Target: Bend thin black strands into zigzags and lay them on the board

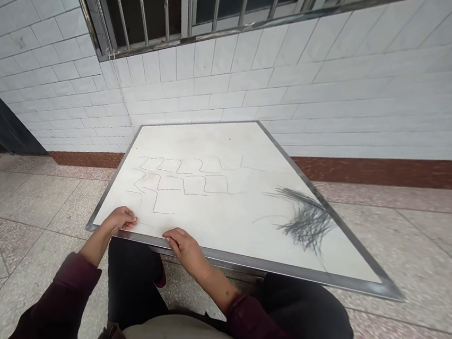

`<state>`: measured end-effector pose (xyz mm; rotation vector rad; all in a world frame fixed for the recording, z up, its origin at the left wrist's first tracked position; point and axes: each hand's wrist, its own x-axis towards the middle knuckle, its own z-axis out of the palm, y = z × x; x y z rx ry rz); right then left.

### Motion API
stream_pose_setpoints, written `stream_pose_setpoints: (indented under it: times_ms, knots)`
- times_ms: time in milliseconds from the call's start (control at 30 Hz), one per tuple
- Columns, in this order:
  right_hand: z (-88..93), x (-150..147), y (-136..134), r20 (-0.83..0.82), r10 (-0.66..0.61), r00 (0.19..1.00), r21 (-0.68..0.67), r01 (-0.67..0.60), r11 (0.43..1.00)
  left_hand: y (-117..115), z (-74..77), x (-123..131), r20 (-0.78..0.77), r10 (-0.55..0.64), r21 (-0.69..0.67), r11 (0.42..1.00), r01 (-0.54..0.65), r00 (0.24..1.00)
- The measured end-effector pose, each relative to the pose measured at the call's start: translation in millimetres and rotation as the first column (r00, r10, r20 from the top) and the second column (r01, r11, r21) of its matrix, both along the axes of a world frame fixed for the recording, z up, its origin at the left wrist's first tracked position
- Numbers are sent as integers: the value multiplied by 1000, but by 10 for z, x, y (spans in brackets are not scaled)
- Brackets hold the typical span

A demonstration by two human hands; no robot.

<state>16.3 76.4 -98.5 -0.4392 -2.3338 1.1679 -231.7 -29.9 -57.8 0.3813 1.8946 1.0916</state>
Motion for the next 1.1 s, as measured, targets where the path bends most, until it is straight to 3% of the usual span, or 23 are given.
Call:
stream_pose_setpoints:
  times_ms: [300, 500, 633, 767, 967, 1100]
  knots:
    - [-75, 3, 48, 84, -37, 996, -90, 44, 995, 16, -50, -170, -27, -33, -20, 999, 32, 999]
    - [-105, -3, 68, 65, -73, 995, -135, 81, 987, -62, -158, -157, -248, 73, 42, 997, -64, 966]
    - [-96, -14, 57, 62, -80, 995, -138, 88, 986, -229, -242, -72, -512, 222, 195, 971, -139, 830]
    - [-101, -21, 38, 71, -99, 993, -127, 107, 986, -361, -341, 73, -686, 272, 313, 948, -63, 675]
    - [-143, -52, 53, 55, -129, 990, -38, 131, 991, -325, -467, 180, -822, 128, 280, 940, 197, 555]
    - [-39, -391, 161, -52, -119, 991, 212, 128, 969, -286, -548, 177, -930, -5, 109, 951, 289, 368]
